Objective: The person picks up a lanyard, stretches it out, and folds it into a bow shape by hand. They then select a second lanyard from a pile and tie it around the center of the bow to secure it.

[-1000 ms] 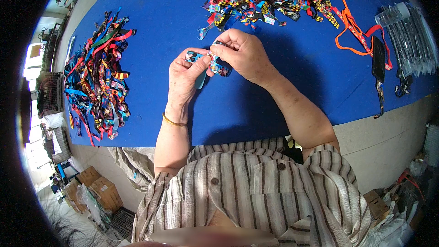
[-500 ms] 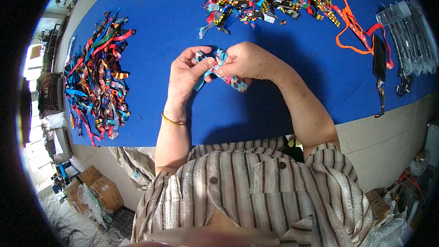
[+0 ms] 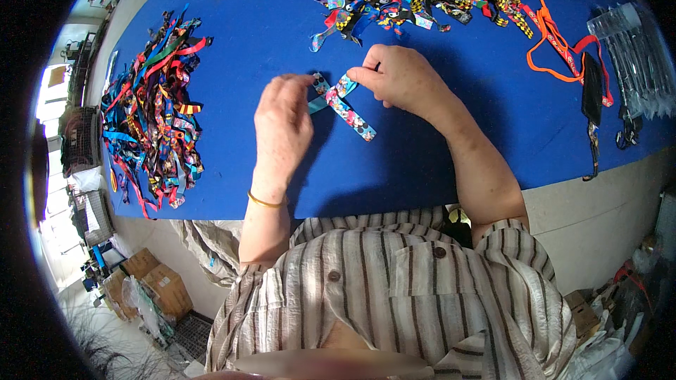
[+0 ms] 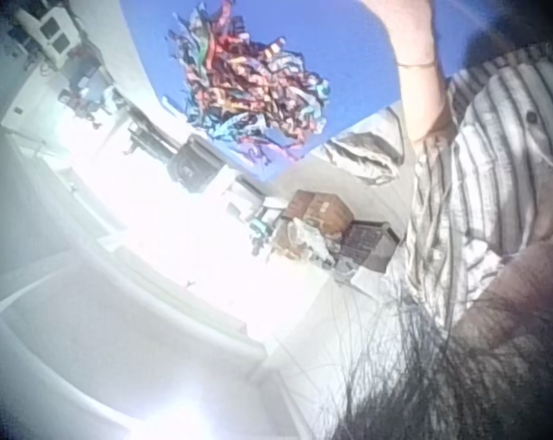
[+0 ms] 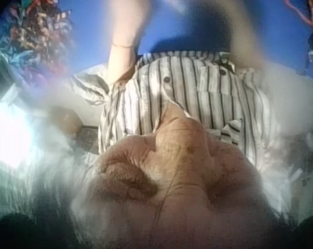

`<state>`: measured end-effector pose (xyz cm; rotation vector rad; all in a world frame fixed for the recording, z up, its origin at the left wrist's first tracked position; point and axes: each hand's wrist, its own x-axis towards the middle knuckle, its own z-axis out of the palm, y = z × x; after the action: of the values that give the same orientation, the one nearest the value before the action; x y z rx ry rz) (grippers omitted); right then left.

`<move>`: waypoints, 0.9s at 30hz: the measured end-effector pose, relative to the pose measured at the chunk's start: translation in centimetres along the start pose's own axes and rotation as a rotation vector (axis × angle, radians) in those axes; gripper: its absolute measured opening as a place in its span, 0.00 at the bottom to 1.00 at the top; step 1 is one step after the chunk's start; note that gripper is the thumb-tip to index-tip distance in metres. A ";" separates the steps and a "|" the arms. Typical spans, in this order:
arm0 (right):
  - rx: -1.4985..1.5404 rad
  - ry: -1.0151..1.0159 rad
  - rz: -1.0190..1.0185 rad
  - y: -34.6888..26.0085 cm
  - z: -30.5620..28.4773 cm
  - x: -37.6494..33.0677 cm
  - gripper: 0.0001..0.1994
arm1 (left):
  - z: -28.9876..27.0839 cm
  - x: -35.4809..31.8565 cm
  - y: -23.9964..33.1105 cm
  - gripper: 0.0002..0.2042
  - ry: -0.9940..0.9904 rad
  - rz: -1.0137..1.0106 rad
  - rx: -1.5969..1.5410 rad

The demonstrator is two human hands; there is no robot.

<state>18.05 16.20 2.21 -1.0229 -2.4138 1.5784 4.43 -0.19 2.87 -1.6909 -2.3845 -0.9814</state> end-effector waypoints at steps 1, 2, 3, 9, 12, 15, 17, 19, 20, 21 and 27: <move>0.012 -0.004 -0.013 0.0 0.4 0.0 0.16 | 0.0 -0.3 0.6 0.13 -0.025 0.087 0.033; 0.024 -0.007 -0.025 0.1 0.7 0.0 0.15 | 0.1 -0.7 1.1 0.16 -0.066 0.091 0.060; 0.027 -0.008 -0.024 0.4 1.0 0.0 0.15 | 0.0 -1.1 1.9 0.18 -0.113 0.096 0.091; -0.125 0.117 -0.225 0.6 2.0 0.0 0.14 | 2.0 -4.0 2.1 0.22 -0.175 0.131 0.237; -0.198 0.157 -0.257 0.5 2.4 0.1 0.13 | 2.9 -5.0 2.3 0.22 -0.209 0.109 0.311; -0.239 0.202 -0.230 0.4 2.8 0.1 0.13 | 3.0 -5.2 2.4 0.21 -0.234 0.109 0.361; -0.249 0.227 -0.239 0.5 3.1 0.2 0.12 | 3.1 -5.2 2.4 0.25 -0.227 0.074 0.324; -0.253 0.207 -0.200 -0.5 2.6 0.0 0.12 | 3.2 -5.3 2.4 0.25 -0.226 0.066 0.329; -0.255 0.190 -0.164 -0.9 2.5 -0.1 0.11 | 3.3 -5.3 2.4 0.24 -0.225 0.061 0.337; -0.257 0.186 -0.164 -0.9 2.6 0.1 0.11 | 3.2 -5.3 2.4 0.24 -0.225 0.057 0.336; -0.297 0.374 -0.546 -0.8 3.6 1.4 0.09 | 3.2 -5.1 2.4 0.23 -0.252 0.077 0.336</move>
<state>15.12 13.91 0.81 -0.5439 -2.4066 0.7954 9.46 -2.28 -0.59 -1.8449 -2.4309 -0.3448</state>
